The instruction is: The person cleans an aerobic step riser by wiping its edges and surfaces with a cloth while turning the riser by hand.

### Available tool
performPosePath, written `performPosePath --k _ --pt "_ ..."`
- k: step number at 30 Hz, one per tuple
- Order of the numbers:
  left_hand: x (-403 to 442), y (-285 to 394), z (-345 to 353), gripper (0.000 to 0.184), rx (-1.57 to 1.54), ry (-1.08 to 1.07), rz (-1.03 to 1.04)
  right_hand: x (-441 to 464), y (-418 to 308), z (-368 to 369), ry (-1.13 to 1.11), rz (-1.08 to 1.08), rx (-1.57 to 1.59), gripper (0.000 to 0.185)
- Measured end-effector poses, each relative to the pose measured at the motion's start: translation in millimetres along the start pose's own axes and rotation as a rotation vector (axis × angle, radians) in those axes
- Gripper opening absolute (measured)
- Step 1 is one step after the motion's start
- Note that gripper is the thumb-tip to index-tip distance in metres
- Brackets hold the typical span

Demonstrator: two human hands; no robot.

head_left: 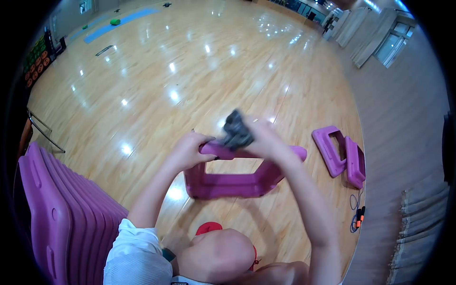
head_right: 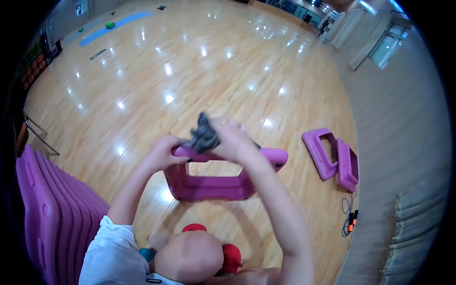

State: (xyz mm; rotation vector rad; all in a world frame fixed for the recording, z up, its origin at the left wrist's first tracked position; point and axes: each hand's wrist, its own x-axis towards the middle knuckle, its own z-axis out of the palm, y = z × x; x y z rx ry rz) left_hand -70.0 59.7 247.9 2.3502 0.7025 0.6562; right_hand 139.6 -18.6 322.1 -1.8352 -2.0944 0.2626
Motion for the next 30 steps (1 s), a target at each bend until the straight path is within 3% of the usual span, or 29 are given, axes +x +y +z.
performPosePath --k 4,8,10,11,14,17,18,20,22,25,27,30 --pt "-2 -13 18 0.027 0.035 0.021 0.001 -20 -12 46 -0.177 -0.071 -0.268 0.095" --pt "3 -13 26 0.028 -0.033 0.099 0.002 -22 -16 40 -0.199 -0.02 -0.252 0.111" --pt "10 -4 18 0.027 0.007 0.111 0.147 -23 -16 24 -0.215 0.008 -0.173 0.112" --pt "13 -1 16 0.027 0.005 0.108 0.128 -25 -17 16 -0.225 0.018 -0.12 0.11" --pt "16 -3 12 0.027 0.01 0.164 0.423 -33 -5 10 -0.199 0.077 0.107 0.097" --pt "10 -5 10 0.031 0.001 0.155 0.538 -40 -9 15 -0.129 0.167 0.24 0.09" --pt "5 -9 11 0.031 0.001 0.145 0.539 -42 -14 24 -0.126 0.173 0.248 0.09" --pt "0 -19 11 0.032 0.09 0.099 0.643 -44 -27 44 -0.048 0.265 -0.073 0.087" --pt "-9 -16 18 0.035 0.109 0.195 0.624 -50 -30 68 0.226 0.029 -0.3 0.074" --pt "-13 -17 20 0.035 0.105 0.17 0.565 -40 -32 67 0.127 0.072 -0.242 0.057" --pt "-15 -25 23 0.038 0.046 0.146 0.505 -42 -29 76 0.263 0.031 -0.283 0.043" --pt "-14 -30 25 0.042 -0.007 0.103 0.446 -41 -29 74 0.304 0.001 -0.3 0.037"
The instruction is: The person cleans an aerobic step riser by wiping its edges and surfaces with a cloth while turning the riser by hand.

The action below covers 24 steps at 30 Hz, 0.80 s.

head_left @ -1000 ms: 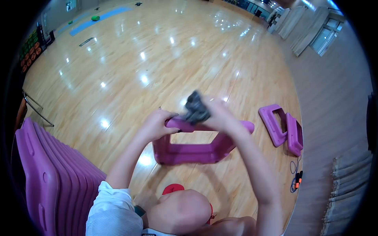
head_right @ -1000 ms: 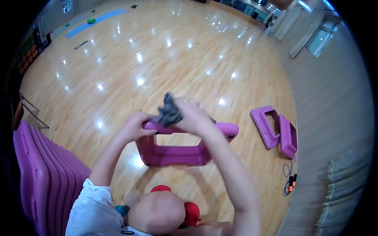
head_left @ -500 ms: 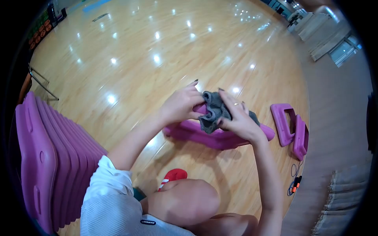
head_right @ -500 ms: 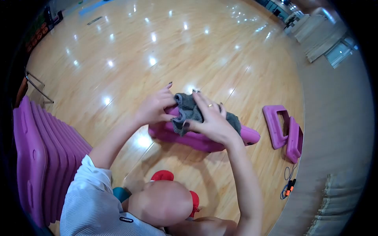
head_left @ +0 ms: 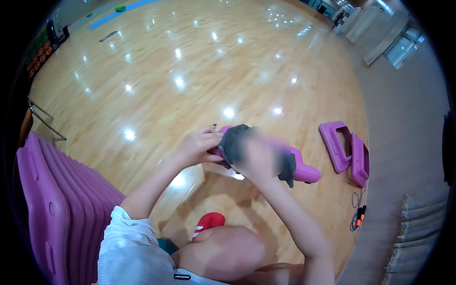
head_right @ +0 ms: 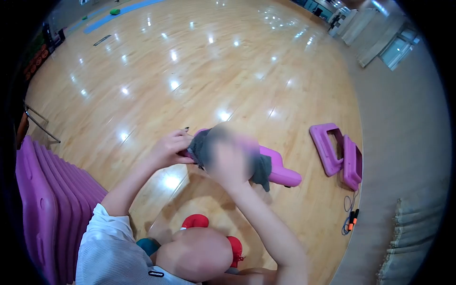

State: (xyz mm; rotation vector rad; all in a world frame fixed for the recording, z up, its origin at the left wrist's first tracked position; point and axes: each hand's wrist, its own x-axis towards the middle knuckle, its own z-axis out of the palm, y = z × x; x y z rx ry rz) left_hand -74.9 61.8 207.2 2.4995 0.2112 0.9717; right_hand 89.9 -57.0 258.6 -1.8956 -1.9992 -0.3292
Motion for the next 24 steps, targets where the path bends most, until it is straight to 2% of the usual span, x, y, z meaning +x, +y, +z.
performPosePath --k 1,4,6,8,9,12,13,14,16,17,19,22,24 --pt "2 -3 0 0.044 0.002 0.029 0.012 1 0 -4 -0.005 0.026 -0.02 0.029" --pt "13 -14 -6 0.044 0.025 0.066 0.049 4 36 -7 -0.009 -0.018 -0.159 0.021" --pt "19 -22 -15 0.045 0.003 0.018 -0.027 13 55 -13 -0.066 0.137 -0.266 0.014" --pt "26 -25 -24 0.042 -0.058 -0.019 -0.166 5 98 8 0.101 -0.006 -0.109 0.014" --pt "27 -33 -25 0.043 -0.009 -0.017 -0.162 3 111 14 0.156 -0.054 -0.057 0.014" --pt "38 -37 -31 0.045 -0.005 -0.095 -0.27 20 82 -36 -0.062 0.124 0.165 0.014" --pt "46 -36 -37 0.049 0.154 -0.2 -0.282 24 75 -50 -0.133 0.186 0.24 0.015" --pt "51 -31 -39 0.049 0.154 -0.213 -0.279 23 81 -45 -0.179 0.194 0.247 0.013" --pt "75 -7 -40 0.054 0.407 -0.32 -0.294 23 92 -36 -0.271 0.211 0.26 0.01" --pt "86 -3 -33 0.063 0.379 -0.382 -0.325 22 106 -12 -0.216 0.216 0.129 0.011" --pt "101 -5 -5 0.071 0.431 -0.343 -0.264 25 106 -7 -0.13 0.139 -0.206 0.015" --pt "126 3 30 0.076 0.397 -0.383 -0.248 27 110 -3 -0.142 0.208 -0.136 0.017" --pt "132 3 46 0.071 0.436 -0.326 -0.155 20 123 7 -0.092 0.224 -0.113 0.02"
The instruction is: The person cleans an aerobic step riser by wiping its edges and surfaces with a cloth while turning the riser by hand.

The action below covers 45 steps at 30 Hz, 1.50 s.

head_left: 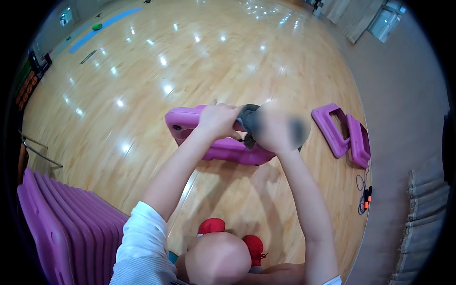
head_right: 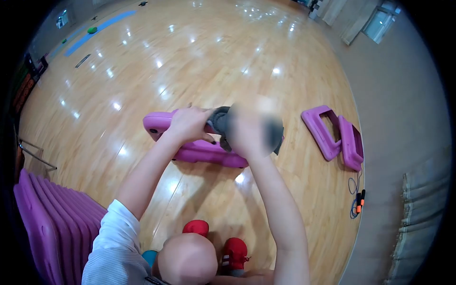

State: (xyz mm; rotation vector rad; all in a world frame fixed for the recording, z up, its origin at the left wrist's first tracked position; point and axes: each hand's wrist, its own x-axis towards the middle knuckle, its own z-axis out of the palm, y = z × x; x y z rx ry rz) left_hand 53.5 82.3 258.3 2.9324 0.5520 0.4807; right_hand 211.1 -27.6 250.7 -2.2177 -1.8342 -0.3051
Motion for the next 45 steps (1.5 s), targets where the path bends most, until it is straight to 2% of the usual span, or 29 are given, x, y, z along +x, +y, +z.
performPosePath --k 2,3,4,6,7,11,13,14,17,20,22,24,26,28,30,32,33,34,35,36,38,39,41,42,44,45 --pt "7 -4 1 0.059 -0.014 -0.096 -0.118 -2 14 8 0.249 -0.136 0.022 0.029" --pt "11 -7 -1 0.054 -0.013 -0.143 -0.178 -7 19 3 0.234 -0.132 0.045 0.042" --pt "14 -8 -2 0.054 -0.001 -0.149 -0.166 -10 26 4 0.245 -0.119 0.051 0.042" --pt "14 -8 -4 0.052 -0.005 -0.153 -0.18 -16 38 7 0.321 -0.105 0.159 0.054" --pt "16 -4 -8 0.052 0.023 -0.186 -0.225 -17 43 10 0.288 -0.088 0.155 0.058" --pt "18 -11 1 0.047 0.074 -0.095 -0.134 -23 55 1 0.432 -0.114 0.174 0.058" --pt "19 -9 -3 0.048 -0.001 -0.066 -0.117 -27 65 -8 0.259 -0.016 0.178 0.058" --pt "19 -9 -3 0.048 0.027 -0.087 -0.102 -31 74 -6 0.277 0.007 0.203 0.058" --pt "22 -15 0 0.051 0.065 -0.085 -0.059 -43 99 1 0.061 0.122 0.569 0.057" --pt "21 -12 -2 0.053 0.079 -0.081 -0.081 -54 103 12 0.198 0.132 0.785 0.057" --pt "25 -2 -7 0.057 0.177 -0.147 -0.085 -59 101 18 0.251 0.155 0.804 0.059" --pt "33 22 -7 0.063 0.278 -0.151 0.002 -64 96 26 0.286 0.169 0.819 0.06" --pt "51 57 -2 0.063 0.103 -0.147 0.046 -71 90 39 0.511 0.125 0.85 0.06" --pt "70 82 14 0.058 0.028 -0.316 -0.008 -79 86 46 0.527 0.156 0.833 0.061" --pt "75 89 29 0.057 0.033 -0.268 0.014 -85 84 52 0.59 0.142 0.9 0.062" --pt "79 95 30 0.06 -0.193 -0.301 -0.015 -93 86 58 0.606 0.156 0.914 0.055" --pt "75 87 35 0.064 -0.074 -0.197 0.08 -93 88 68 0.64 0.211 1.042 0.049" --pt "74 83 35 0.064 -0.07 -0.197 0.09 -94 90 77 0.674 0.264 1.17 0.044" --pt "75 79 36 0.064 -0.05 -0.173 0.099 -97 93 87 0.582 0.381 1.37 0.039" --pt "75 78 36 0.065 -0.033 -0.148 0.105 -105 99 99 0.588 0.378 1.368 0.039" --pt "74 87 31 0.062 -0.007 -0.176 0.064 -120 109 119 0.229 0.489 1.361 0.038" --pt "73 90 29 0.059 -0.001 -0.179 0.055 -119 106 119 0.235 0.486 1.359 0.038" --pt "74 86 33 0.057 -0.011 -0.173 0.06 -118 96 122 0.379 0.436 1.421 0.044" --pt "73 87 33 0.057 -0.017 -0.178 0.053 -115 90 113 0.368 0.44 1.421 0.044" --pt "75 88 33 0.052 -0.014 -0.148 0.06 -98 77 75 0.665 0.308 1.025 0.058" --pt "76 82 37 0.052 -0.013 -0.149 0.06 -89 71 61 0.697 0.263 0.939 0.063"
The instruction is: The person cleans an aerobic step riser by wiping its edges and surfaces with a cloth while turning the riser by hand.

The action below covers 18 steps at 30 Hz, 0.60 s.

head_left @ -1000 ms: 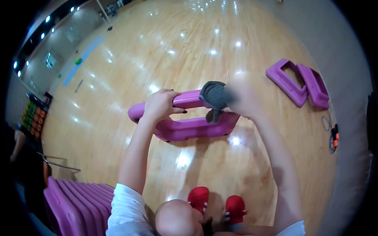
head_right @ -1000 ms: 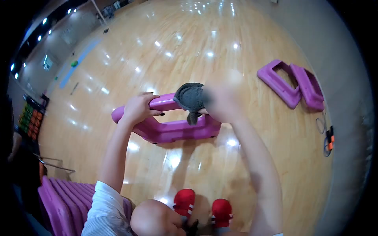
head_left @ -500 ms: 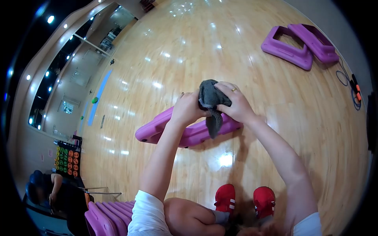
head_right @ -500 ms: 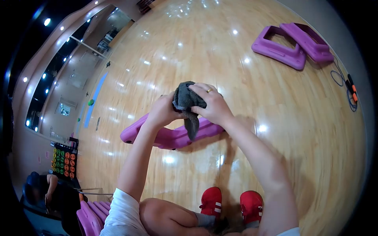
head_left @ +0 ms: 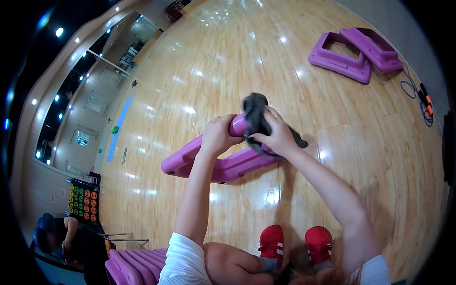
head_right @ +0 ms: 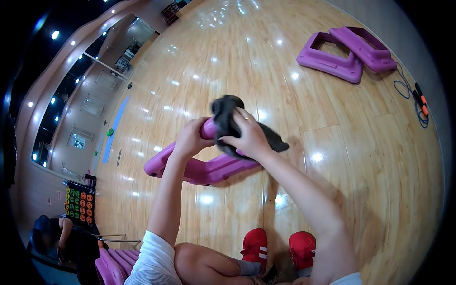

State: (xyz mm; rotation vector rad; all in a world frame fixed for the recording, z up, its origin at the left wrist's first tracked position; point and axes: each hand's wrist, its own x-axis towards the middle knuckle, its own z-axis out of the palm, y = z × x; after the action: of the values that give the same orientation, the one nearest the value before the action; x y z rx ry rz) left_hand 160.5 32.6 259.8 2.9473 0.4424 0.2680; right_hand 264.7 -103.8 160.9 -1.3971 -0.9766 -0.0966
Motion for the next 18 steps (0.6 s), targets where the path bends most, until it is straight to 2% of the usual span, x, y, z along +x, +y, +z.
performPosePath --k 1,3,5,7,9,10,17,18 --pt "2 -9 5 0.052 0.035 0.004 0.003 10 -11 4 0.008 -0.077 -0.059 0.067" --pt "2 -13 7 0.052 0.076 0.005 0.004 28 -21 10 -0.054 -0.194 -0.171 0.061" --pt "-2 -6 2 0.054 -0.118 0.109 0.131 32 -18 11 -0.119 -0.159 -0.222 0.057" --pt "3 -11 5 0.054 -0.132 0.125 0.172 30 -13 6 -0.129 -0.186 -0.216 0.056" --pt "4 -16 5 0.045 -0.024 -0.025 -0.05 28 -3 0 -0.173 -0.103 -0.097 0.06" --pt "4 -16 5 0.047 -0.041 -0.009 -0.04 25 -1 -2 -0.19 -0.017 -0.044 0.065" --pt "7 -14 2 0.043 -0.07 0.017 -0.009 28 3 -10 -0.257 -0.015 -0.031 0.067" --pt "7 -15 3 0.044 -0.042 -0.017 -0.055 29 3 -10 -0.255 -0.015 -0.03 0.067"
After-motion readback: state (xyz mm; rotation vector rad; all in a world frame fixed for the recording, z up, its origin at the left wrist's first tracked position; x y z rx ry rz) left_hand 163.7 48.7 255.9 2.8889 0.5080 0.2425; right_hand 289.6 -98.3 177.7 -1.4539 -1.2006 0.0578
